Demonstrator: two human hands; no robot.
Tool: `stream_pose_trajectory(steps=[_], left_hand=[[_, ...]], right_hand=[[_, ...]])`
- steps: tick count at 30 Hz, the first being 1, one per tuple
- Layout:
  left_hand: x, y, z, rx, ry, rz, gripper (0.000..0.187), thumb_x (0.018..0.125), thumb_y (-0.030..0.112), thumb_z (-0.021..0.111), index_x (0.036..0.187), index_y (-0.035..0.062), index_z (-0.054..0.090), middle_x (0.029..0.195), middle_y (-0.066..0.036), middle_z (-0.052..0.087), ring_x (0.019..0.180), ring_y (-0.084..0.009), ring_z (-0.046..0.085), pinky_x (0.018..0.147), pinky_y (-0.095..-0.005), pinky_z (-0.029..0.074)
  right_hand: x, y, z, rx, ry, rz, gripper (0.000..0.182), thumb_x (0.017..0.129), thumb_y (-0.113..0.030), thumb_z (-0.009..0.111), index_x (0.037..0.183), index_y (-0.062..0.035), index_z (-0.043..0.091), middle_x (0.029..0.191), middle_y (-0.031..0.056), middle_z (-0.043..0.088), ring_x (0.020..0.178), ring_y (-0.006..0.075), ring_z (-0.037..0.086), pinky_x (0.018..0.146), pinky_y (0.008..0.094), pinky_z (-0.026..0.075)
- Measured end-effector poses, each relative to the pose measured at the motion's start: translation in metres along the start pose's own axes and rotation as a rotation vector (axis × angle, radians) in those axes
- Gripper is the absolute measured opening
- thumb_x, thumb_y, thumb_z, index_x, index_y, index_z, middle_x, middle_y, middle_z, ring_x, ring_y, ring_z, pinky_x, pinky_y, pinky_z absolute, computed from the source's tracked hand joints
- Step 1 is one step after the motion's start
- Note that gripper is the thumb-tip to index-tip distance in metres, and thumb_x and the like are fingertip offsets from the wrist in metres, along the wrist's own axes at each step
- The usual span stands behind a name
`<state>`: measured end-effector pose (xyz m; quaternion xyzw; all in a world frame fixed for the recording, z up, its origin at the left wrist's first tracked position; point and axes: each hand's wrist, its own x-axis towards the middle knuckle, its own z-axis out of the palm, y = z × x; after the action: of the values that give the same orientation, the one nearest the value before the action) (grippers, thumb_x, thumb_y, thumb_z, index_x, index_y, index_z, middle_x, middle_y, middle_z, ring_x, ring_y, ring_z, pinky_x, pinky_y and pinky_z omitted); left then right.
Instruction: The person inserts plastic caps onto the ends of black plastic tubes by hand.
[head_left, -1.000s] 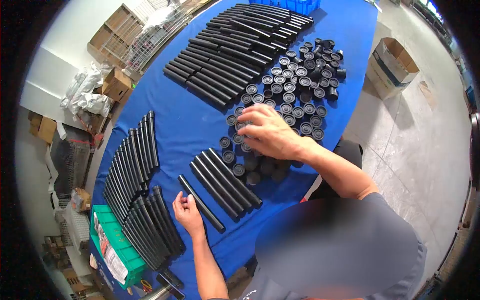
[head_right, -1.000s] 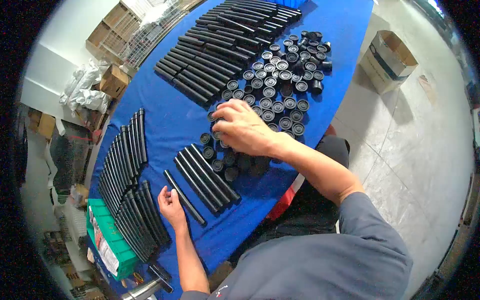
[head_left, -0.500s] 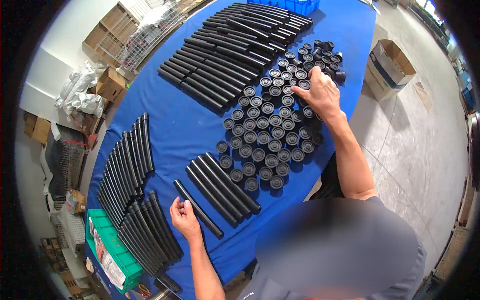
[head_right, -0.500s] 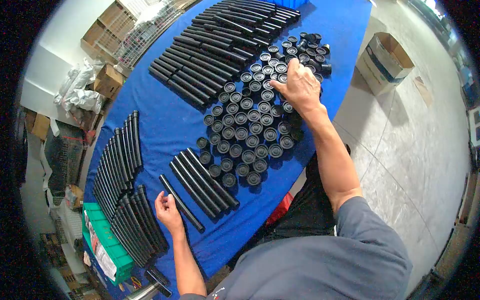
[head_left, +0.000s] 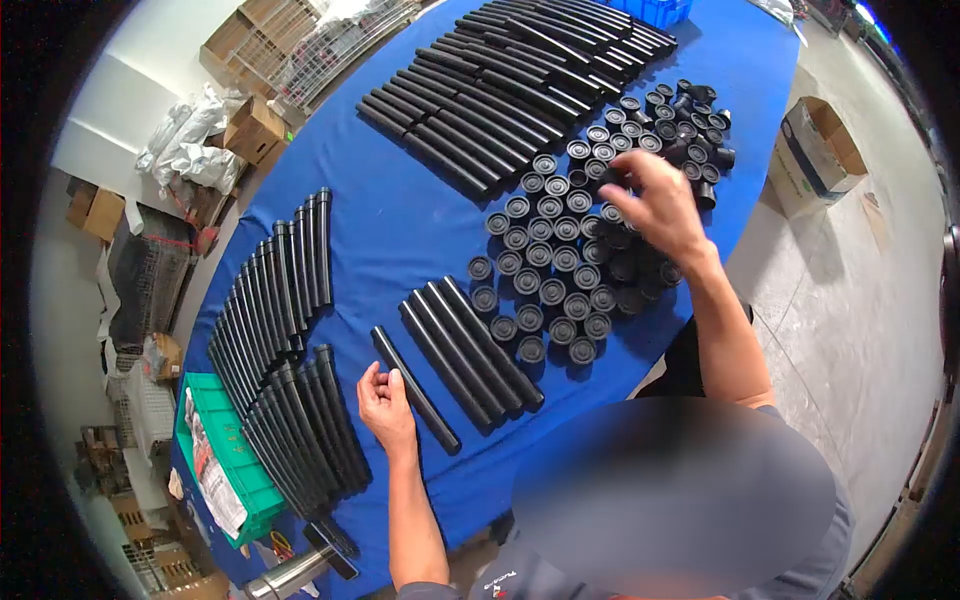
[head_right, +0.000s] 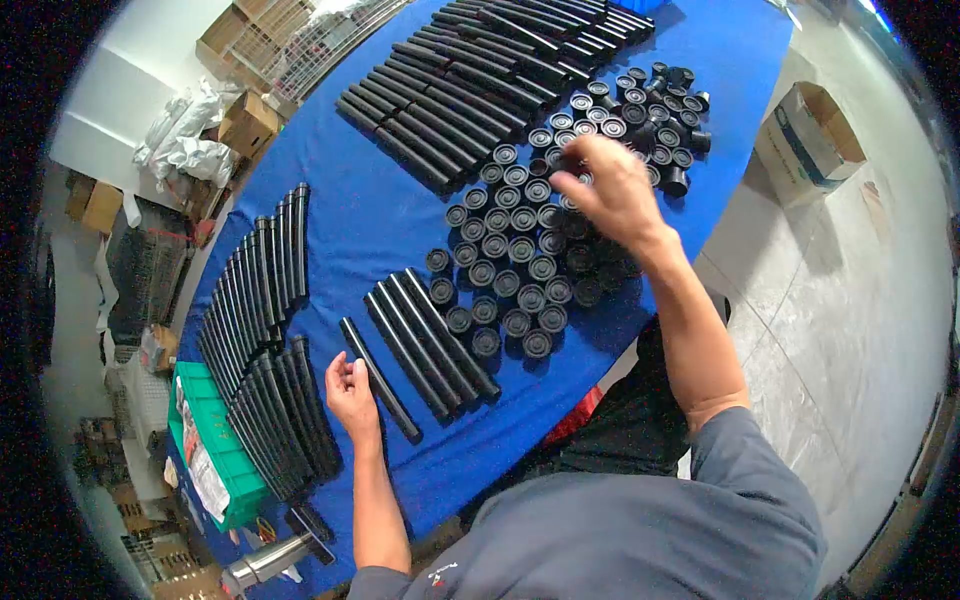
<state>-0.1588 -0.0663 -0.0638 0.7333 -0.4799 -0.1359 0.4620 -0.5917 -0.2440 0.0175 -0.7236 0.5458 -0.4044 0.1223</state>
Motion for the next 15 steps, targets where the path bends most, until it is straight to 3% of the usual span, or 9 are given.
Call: stream_pose_trajectory(steps=[2, 5, 15], left_hand=[[0.000, -0.001, 0.000, -0.008, 0.004, -0.008, 0.031, 0.093, 0.010, 0.073, 0.120, -0.0040, 0.065, 0.094, -0.005, 0.062, 0.069, -0.0071, 0.049, 0.063, -0.0242, 0.046], [0.000, -0.001, -0.002, 0.000, -0.019, -0.015, 0.031, 0.095, 0.012, 0.072, 0.122, -0.0018, 0.065, 0.095, -0.002, 0.062, 0.072, -0.0059, 0.050, 0.065, -0.0231, 0.045], [0.001, -0.001, 0.000, -0.019, 0.000, -0.027, 0.031, 0.092, 0.012, 0.074, 0.117, -0.0048, 0.066, 0.093, -0.004, 0.062, 0.068, -0.0059, 0.049, 0.061, -0.0230, 0.045]], right_hand=[[-0.009, -0.017, 0.019, 0.042, -0.066, -0.219, 0.033, 0.083, -0.020, 0.078, 0.111, -0.0040, 0.067, 0.106, 0.0146, 0.069, 0.101, 0.0329, 0.065, 0.087, 0.0421, 0.053], [-0.021, -0.039, 0.042, 0.059, -0.189, -0.335, 0.033, 0.083, -0.017, 0.077, 0.112, -0.0052, 0.067, 0.107, 0.0108, 0.065, 0.104, 0.0304, 0.061, 0.090, 0.0405, 0.052], [-0.018, -0.048, 0.067, -0.017, -0.260, -0.349, 0.039, 0.083, -0.012, 0.075, 0.119, -0.0034, 0.065, 0.116, 0.0106, 0.064, 0.108, 0.0301, 0.059, 0.093, 0.0400, 0.051]])
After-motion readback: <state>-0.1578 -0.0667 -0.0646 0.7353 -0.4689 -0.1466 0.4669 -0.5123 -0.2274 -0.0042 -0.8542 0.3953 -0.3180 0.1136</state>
